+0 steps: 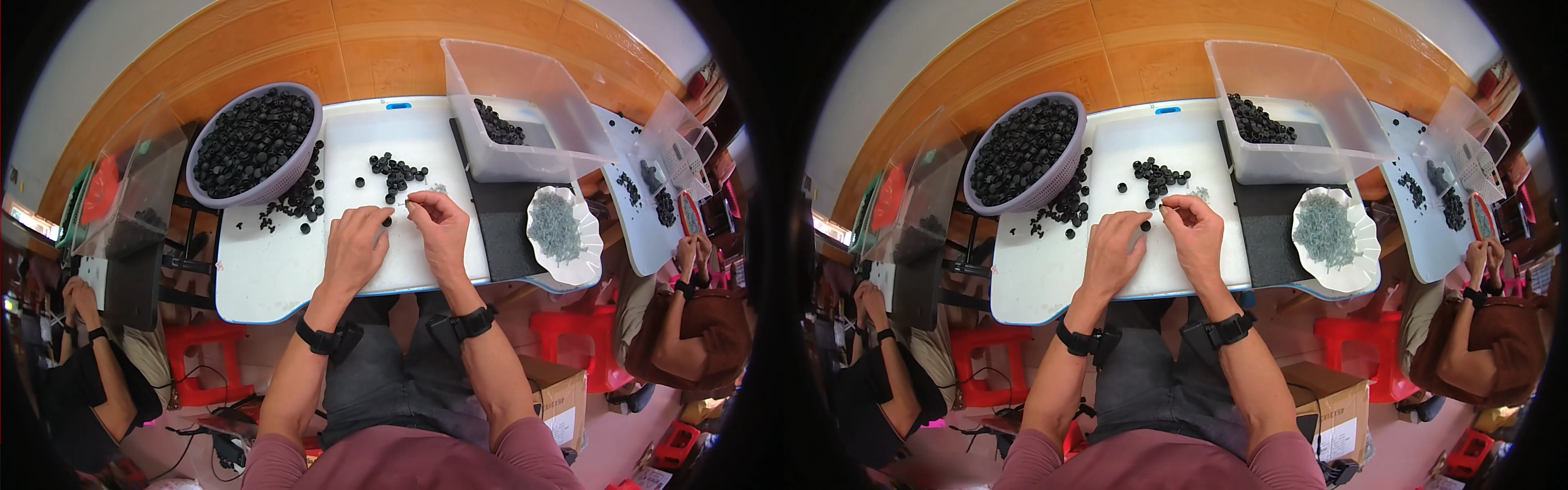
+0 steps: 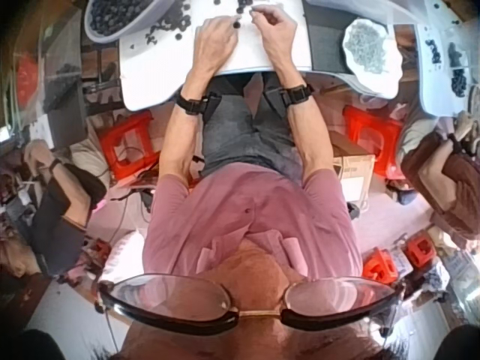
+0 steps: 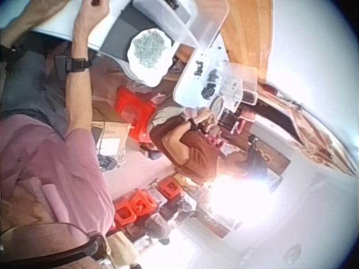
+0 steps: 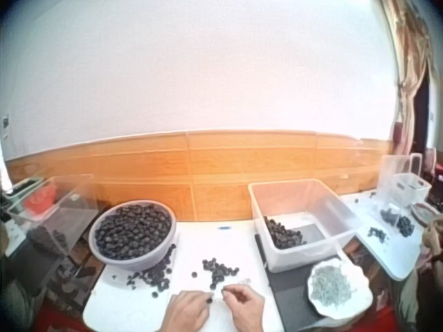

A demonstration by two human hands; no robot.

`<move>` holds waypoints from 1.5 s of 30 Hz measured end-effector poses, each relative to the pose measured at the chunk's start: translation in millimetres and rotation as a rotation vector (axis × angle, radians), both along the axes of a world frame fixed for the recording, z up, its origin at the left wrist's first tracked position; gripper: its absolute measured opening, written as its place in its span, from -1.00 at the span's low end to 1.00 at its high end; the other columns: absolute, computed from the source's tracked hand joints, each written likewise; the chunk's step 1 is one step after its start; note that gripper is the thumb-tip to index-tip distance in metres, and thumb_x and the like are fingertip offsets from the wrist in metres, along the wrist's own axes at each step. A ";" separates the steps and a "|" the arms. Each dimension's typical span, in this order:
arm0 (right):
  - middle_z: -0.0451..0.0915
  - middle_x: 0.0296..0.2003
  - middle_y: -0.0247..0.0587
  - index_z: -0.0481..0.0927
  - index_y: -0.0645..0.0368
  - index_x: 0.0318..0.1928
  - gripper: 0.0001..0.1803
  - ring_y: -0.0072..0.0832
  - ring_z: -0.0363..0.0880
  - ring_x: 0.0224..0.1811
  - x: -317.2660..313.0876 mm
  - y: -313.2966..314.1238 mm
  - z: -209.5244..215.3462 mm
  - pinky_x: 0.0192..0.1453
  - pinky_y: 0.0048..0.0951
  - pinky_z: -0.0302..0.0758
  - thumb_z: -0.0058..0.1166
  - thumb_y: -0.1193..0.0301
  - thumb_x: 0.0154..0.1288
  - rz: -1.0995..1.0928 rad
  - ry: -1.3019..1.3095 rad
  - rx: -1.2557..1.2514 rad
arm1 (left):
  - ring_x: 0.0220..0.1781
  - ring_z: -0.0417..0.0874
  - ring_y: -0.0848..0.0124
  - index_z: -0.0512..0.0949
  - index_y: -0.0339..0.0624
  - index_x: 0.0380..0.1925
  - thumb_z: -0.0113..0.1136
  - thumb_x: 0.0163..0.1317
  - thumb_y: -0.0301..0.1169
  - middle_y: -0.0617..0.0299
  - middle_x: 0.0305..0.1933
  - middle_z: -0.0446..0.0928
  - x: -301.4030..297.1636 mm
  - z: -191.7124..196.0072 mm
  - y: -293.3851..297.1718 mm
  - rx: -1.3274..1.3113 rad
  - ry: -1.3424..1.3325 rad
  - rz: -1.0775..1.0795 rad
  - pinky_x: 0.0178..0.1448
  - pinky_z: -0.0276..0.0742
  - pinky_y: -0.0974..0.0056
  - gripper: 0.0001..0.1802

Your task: Assembling small black plastic parts with metal pins.

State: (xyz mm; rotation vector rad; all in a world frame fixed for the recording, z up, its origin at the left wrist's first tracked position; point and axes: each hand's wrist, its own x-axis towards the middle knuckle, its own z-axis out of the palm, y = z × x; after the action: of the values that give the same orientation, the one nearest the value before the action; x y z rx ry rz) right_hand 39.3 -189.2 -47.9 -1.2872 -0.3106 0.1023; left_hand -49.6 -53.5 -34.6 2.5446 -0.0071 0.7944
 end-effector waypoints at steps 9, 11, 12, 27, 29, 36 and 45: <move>0.71 -0.28 -0.38 0.75 0.28 -0.14 -0.88 -0.73 0.58 -0.34 -2.0 0.5 -1.5 -0.25 -0.66 0.49 0.30 0.56 0.32 0.002 -0.059 -0.066 | 0.10 0.59 0.12 0.71 -0.22 -0.10 0.43 0.14 -0.43 0.11 -0.01 0.66 4.8 -9.4 8.6 -0.152 0.015 0.017 0.19 0.49 0.09 -0.70; 0.71 -0.27 -0.37 0.76 0.27 -0.16 -0.89 -0.72 0.58 -0.36 -4.4 1.0 0.9 -0.27 -0.65 0.49 0.31 0.56 0.31 -0.003 -0.099 -0.106 | 0.06 0.64 0.12 0.70 -0.23 -0.09 0.43 0.15 -0.44 0.09 -0.05 0.68 4.0 -8.3 6.9 -0.227 0.037 0.030 0.15 0.53 0.10 -0.70; 0.71 -0.26 -0.34 0.76 0.26 -0.17 -0.88 -0.69 0.59 -0.37 -6.0 1.4 2.8 -0.29 -0.62 0.49 0.31 0.56 0.28 -0.005 -0.152 -0.159 | 0.02 0.68 0.12 0.70 -0.24 -0.09 0.43 0.15 -0.44 0.08 -0.08 0.71 2.9 -7.2 5.8 -0.302 0.059 0.044 0.11 0.58 0.11 -0.70; 0.73 -0.29 -0.20 0.75 0.23 -0.22 -0.88 -0.53 0.66 -0.42 -10.4 4.6 6.8 -0.37 -0.49 0.52 0.32 0.56 0.20 0.012 -0.353 -0.358 | -0.18 0.81 0.25 0.72 -0.22 -0.07 0.45 0.17 -0.44 0.09 -0.16 0.76 0.1 -9.4 2.5 -0.402 -0.007 0.055 -0.03 0.70 0.24 -0.70; 0.73 -0.30 -0.19 0.75 0.24 -0.22 -0.88 -0.52 0.66 -0.42 -9.9 5.6 5.5 -0.36 -0.49 0.54 0.31 0.57 0.21 0.017 -0.346 -0.353 | -0.17 0.81 0.26 0.72 -0.23 -0.06 0.45 0.17 -0.44 0.08 -0.16 0.77 0.9 -11.1 3.1 -0.425 -0.004 0.042 -0.03 0.70 0.25 -0.69; 0.75 -0.30 -0.16 0.78 0.28 -0.19 -0.87 -0.50 0.72 -0.33 -9.2 4.0 4.6 -0.23 -0.51 0.62 0.28 0.60 0.25 0.055 -0.274 -0.329 | -0.10 0.83 0.25 0.68 -0.31 -0.06 0.44 0.21 -0.46 0.04 -0.16 0.77 -0.8 -2.9 6.1 -0.581 0.128 0.032 0.01 0.72 0.25 -0.70; 0.76 -0.30 -0.20 0.77 0.32 -0.16 -0.86 -0.56 0.72 -0.30 -6.7 2.2 2.9 -0.16 -0.55 0.63 0.28 0.62 0.27 0.135 -0.149 -0.261 | -0.11 0.84 0.28 0.67 -0.29 -0.03 0.41 0.24 -0.47 0.08 -0.19 0.79 -2.1 -0.3 6.4 -0.629 0.144 0.022 0.01 0.70 0.28 -0.70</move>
State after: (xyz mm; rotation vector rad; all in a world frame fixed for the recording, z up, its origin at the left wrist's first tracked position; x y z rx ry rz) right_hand 32.6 -187.0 -45.0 -1.5359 -0.5249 0.1662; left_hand -51.7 -47.1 -34.9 1.9953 0.2743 0.5115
